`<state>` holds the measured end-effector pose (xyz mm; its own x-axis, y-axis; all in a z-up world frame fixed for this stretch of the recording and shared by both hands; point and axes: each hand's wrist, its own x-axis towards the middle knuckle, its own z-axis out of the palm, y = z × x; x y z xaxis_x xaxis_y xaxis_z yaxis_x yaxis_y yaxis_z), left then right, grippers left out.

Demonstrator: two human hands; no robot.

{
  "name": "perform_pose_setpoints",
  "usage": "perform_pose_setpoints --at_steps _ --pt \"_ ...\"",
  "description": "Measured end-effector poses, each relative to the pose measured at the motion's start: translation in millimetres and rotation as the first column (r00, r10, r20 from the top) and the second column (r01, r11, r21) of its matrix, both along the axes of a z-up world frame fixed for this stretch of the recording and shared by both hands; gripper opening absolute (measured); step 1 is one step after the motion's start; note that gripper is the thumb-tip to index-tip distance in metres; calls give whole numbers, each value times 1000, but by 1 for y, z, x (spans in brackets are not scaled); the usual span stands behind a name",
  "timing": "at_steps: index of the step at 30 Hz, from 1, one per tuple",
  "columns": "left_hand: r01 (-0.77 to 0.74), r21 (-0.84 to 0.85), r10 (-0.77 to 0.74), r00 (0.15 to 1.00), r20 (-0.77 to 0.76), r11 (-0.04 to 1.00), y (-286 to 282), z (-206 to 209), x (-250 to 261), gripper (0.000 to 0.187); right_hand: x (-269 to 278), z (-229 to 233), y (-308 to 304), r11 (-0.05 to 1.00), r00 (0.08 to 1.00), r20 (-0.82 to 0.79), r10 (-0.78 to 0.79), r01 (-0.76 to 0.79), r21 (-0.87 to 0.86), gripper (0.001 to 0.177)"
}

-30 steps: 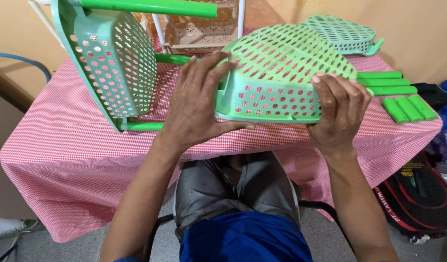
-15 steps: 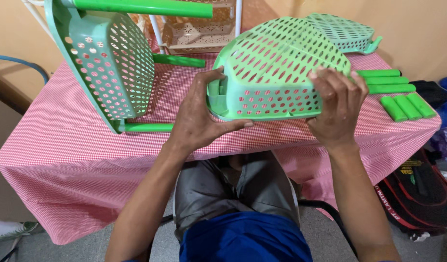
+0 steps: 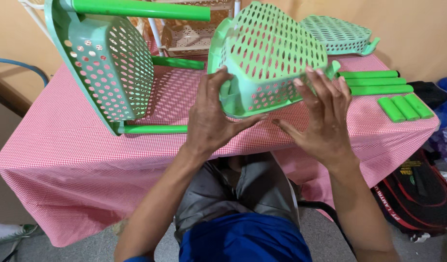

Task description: The person assembles a green plastic dish rack by inserting green cylindrical rods into slots on the side panels and base. They repeatedly insert and remove rods to test fit, then place the assembled side panels and base on the table.

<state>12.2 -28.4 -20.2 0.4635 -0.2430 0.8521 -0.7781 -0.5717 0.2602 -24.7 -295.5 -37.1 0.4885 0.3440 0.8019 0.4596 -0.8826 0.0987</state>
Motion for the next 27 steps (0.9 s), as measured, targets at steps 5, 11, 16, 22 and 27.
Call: perform_pose_setpoints --at_steps 5,11,16,22,27 --pt "-23 7 22 993 118 1000 -21 -5 -12 110 14 -5 22 999 993 114 36 -35 -10 96" --pt "72 42 -72 997 -6 997 -41 -7 -32 105 33 -13 25 961 905 370 212 -263 91 61" --pt "214 94 -224 969 107 972 -35 -9 -27 108 28 -24 -1 954 856 502 125 -243 175 49" --pt "179 3 -178 978 112 984 -16 -11 13 117 38 -23 -37 779 770 628 113 -461 426 58" --pt "28 -93 -19 995 99 995 4 -12 39 119 38 -13 -66 219 729 612 306 -680 700 46"
